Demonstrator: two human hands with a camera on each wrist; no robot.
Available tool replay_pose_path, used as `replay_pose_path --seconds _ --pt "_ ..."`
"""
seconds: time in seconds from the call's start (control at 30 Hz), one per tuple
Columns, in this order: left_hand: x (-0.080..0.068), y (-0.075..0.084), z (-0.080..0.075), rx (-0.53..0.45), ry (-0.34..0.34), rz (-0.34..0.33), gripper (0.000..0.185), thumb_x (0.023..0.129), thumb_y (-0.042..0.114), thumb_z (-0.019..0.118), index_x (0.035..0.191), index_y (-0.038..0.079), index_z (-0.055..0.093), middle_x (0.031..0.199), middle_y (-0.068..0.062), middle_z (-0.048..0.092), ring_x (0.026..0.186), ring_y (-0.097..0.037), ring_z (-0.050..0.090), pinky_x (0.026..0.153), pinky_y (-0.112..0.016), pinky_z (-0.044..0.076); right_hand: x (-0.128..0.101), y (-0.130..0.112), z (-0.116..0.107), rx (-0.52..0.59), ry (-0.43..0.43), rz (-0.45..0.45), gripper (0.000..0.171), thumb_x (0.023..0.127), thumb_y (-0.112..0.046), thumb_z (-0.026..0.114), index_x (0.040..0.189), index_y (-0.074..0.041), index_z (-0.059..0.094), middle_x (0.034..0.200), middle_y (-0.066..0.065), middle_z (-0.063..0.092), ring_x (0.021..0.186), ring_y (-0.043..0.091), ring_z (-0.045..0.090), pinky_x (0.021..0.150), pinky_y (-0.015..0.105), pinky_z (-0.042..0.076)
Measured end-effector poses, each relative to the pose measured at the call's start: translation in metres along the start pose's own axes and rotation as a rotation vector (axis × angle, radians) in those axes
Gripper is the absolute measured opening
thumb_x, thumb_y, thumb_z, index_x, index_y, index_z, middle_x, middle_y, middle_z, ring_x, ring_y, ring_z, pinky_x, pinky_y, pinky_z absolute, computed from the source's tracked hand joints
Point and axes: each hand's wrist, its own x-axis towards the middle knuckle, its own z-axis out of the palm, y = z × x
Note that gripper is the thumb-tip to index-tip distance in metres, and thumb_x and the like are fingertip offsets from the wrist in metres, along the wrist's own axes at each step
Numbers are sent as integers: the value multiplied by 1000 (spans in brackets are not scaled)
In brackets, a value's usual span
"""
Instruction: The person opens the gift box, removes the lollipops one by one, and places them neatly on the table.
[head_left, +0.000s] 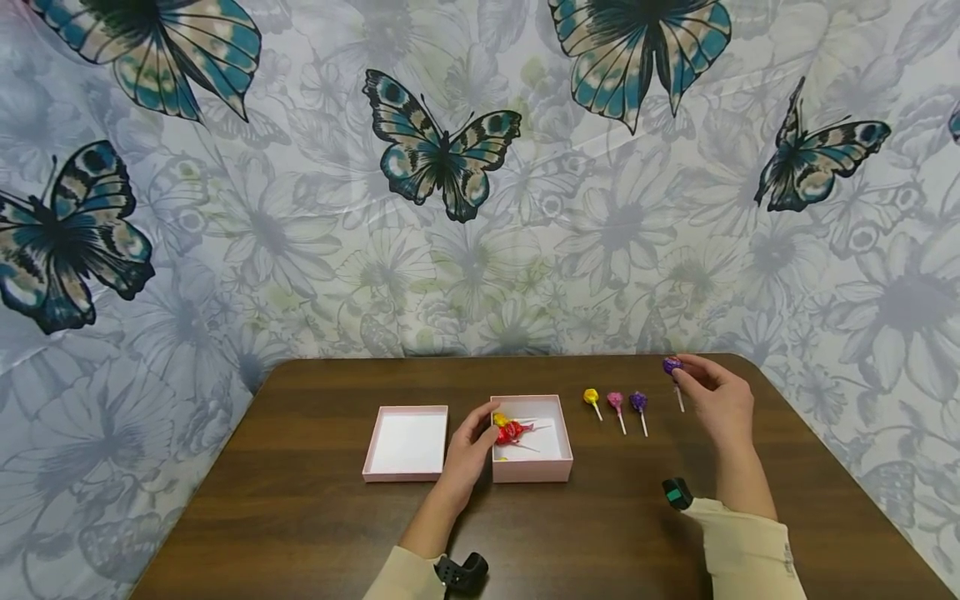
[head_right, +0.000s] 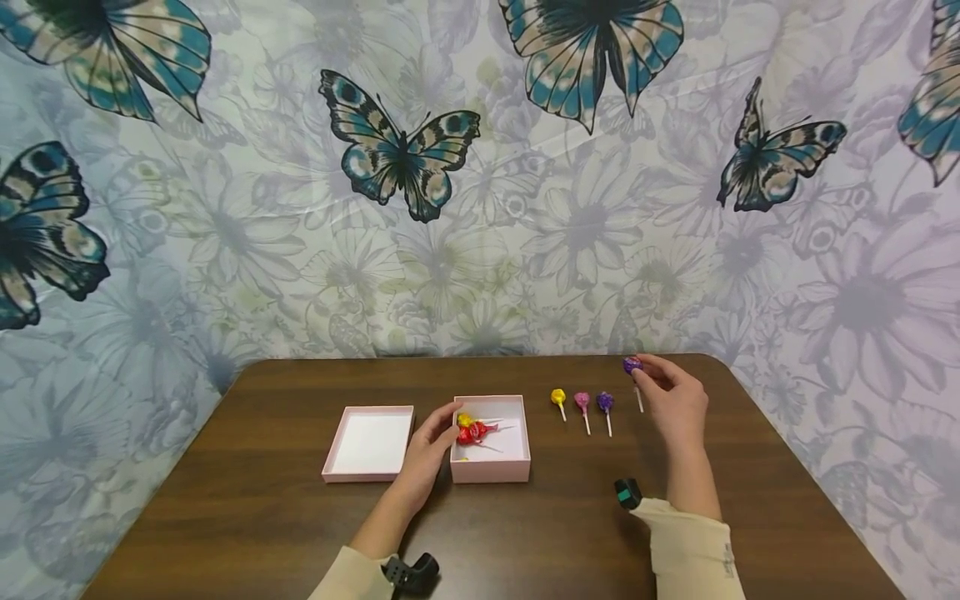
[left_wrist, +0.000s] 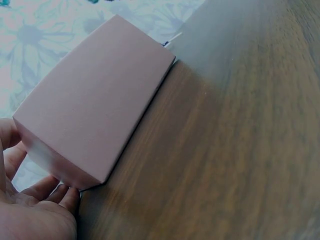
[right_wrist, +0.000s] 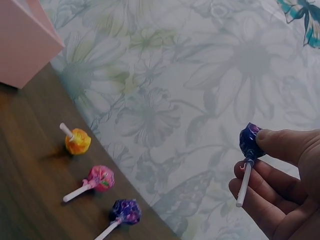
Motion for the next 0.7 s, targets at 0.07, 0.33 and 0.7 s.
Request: replay_pose_path --seconds 0.07,0.33,0.7 --pt "0 0 0 -5 2 -9 40 102 10 53 141 18 56 155 -10 45 147 -32 36 122 -53 27 1 5 1 -20 5 6 37 93 -33 70 122 -10 71 76 -41 55 73 -18 54 63 7 44" --pt "1 -1 -2 -5 0 9 40 102 10 53 141 17 56 154 -11 46 146 -33 37 122 -53 28 5 22 5 -50 -10 59 39 94 -36 69 124 -11 70 76 -44 52 74 -21 51 66 7 43" --pt "1 -1 -1 0 0 -3 40 101 12 54 141 18 56 154 -10 46 146 -32 38 122 -53 28 8 48 8 -131 -36 78 38 93 -36 70 124 -12 71 75 -44 51 72 -24 45 68 9 41"
